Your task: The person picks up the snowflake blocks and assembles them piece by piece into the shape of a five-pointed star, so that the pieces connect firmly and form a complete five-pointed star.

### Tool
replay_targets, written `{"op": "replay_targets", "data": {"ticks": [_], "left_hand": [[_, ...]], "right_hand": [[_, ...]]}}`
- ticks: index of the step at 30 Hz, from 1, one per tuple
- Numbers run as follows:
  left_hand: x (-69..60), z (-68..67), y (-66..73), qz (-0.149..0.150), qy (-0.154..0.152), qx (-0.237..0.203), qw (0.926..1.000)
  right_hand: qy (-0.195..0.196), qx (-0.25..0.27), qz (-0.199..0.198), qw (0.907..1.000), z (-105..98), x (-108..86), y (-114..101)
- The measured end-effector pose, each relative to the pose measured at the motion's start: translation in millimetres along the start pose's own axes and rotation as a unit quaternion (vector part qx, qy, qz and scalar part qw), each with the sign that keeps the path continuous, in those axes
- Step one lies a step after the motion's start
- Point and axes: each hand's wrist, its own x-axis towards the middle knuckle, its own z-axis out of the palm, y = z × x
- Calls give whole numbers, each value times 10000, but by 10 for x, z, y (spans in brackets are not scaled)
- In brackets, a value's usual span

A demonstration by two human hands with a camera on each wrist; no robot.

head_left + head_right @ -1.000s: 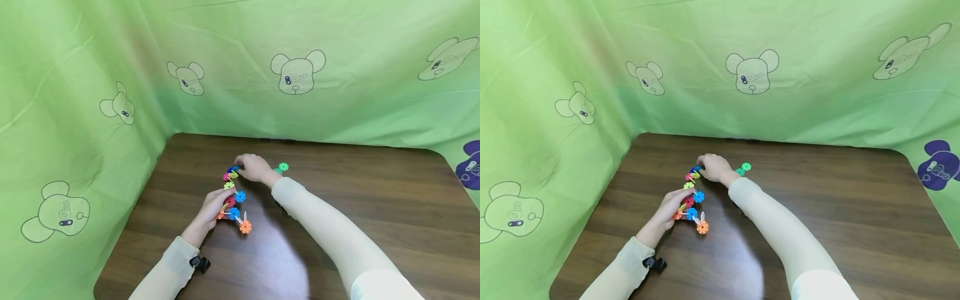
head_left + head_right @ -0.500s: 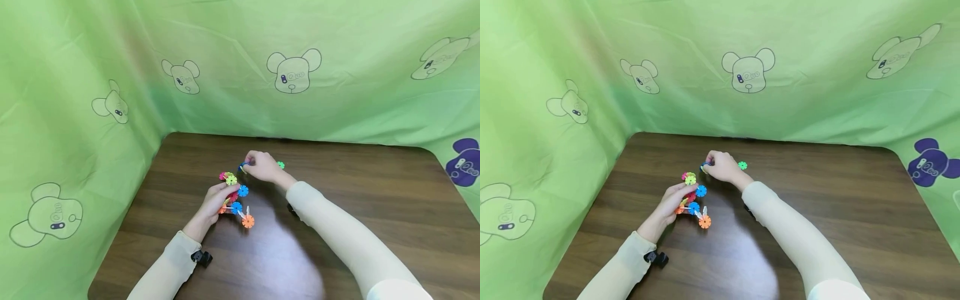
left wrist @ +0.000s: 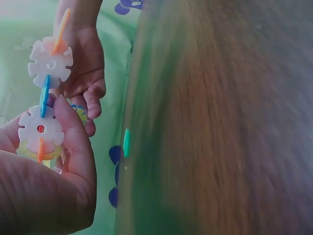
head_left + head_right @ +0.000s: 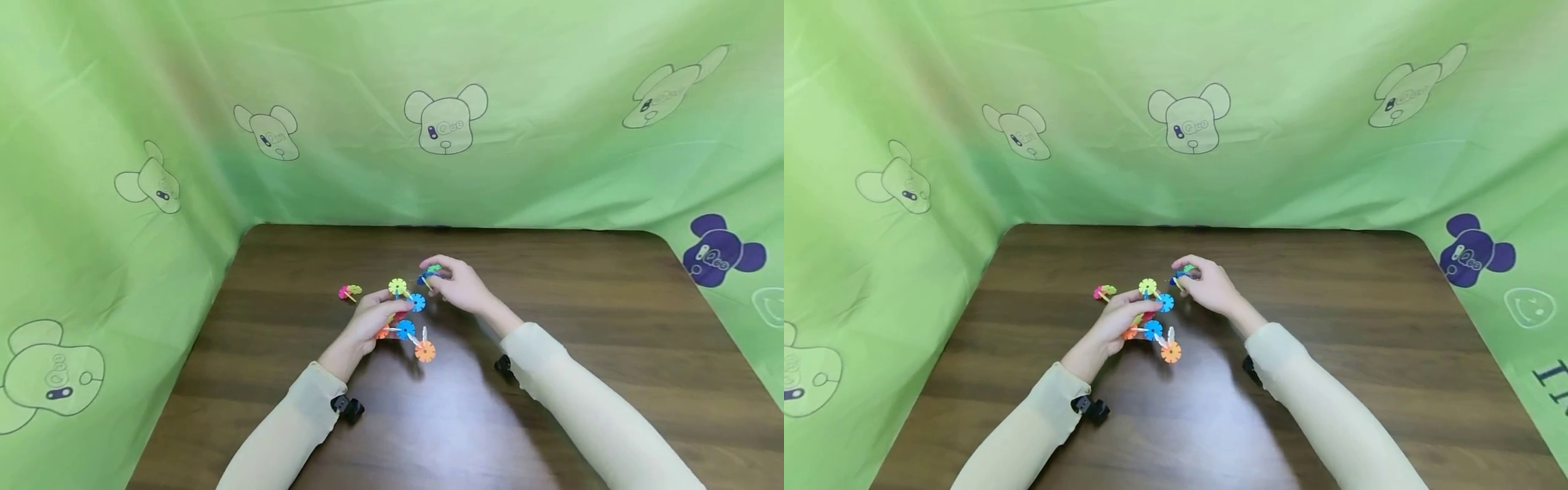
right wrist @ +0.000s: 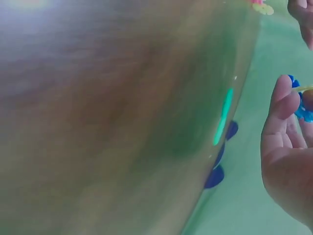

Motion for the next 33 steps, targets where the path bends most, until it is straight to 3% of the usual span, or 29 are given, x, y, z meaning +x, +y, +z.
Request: {"op": "replay_targets", "data": {"ticks": [5,16,23,33], "left_hand": [[69,108,1,-9,-14,-3,10000],[160,274,-40,110,171,-99,9997],[197,338,-45,127,367,-323,9987],[213,395,-43,201,590,-401,9973]], "right_hand": [[410,166,103,9990,-92,-163,126],[907,1457,106,9851,-96,-400,92],[1147,2149,252,9696,-19,-423,67],[1243,2588,210,9577,39,-426,81]]}}
